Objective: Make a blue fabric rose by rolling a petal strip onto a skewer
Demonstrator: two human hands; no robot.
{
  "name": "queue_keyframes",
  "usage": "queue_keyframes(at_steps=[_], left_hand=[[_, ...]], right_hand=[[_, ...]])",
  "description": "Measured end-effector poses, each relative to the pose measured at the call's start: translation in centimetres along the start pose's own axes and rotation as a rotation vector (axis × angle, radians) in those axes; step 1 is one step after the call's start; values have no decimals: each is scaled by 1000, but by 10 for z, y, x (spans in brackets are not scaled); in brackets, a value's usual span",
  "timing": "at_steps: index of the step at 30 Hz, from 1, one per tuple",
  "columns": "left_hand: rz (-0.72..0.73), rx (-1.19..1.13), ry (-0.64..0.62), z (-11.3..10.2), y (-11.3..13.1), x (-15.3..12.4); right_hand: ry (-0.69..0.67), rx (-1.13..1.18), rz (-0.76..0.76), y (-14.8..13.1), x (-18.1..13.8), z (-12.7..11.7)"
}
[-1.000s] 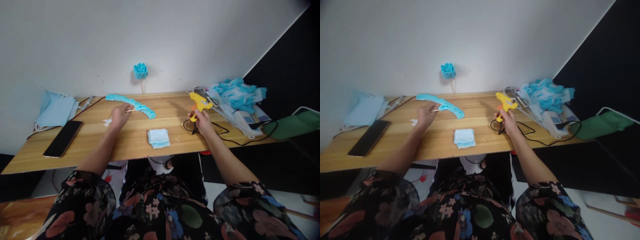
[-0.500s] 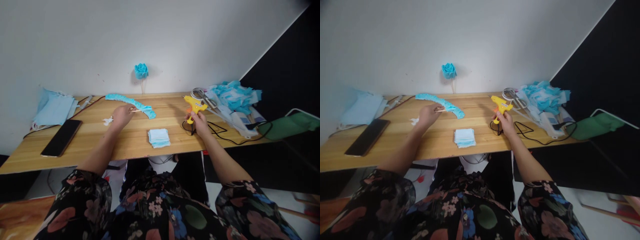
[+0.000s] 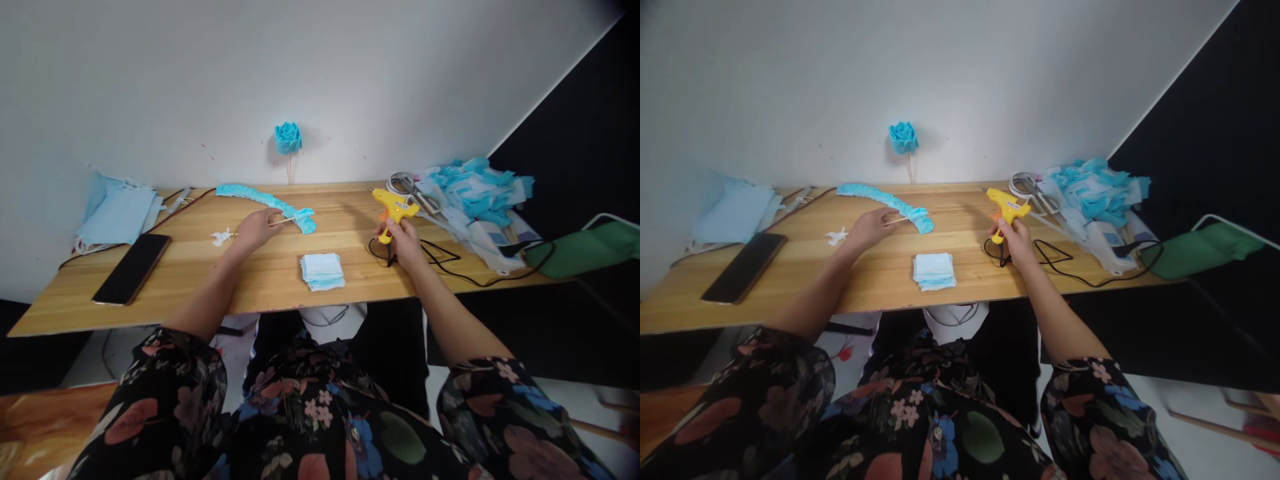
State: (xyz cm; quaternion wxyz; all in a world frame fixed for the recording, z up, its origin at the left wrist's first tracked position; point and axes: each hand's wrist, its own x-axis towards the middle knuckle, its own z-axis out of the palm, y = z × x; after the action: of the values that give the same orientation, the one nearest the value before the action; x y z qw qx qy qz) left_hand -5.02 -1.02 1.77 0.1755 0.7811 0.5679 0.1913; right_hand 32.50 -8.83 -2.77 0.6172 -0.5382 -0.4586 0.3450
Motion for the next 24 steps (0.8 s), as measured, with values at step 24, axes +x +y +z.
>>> queue_keyframes(at_steps=[24], left_hand=[[18,-14,-21,0,-4,3]], right_hand=[[-25,-66,-26,2,0,-2]])
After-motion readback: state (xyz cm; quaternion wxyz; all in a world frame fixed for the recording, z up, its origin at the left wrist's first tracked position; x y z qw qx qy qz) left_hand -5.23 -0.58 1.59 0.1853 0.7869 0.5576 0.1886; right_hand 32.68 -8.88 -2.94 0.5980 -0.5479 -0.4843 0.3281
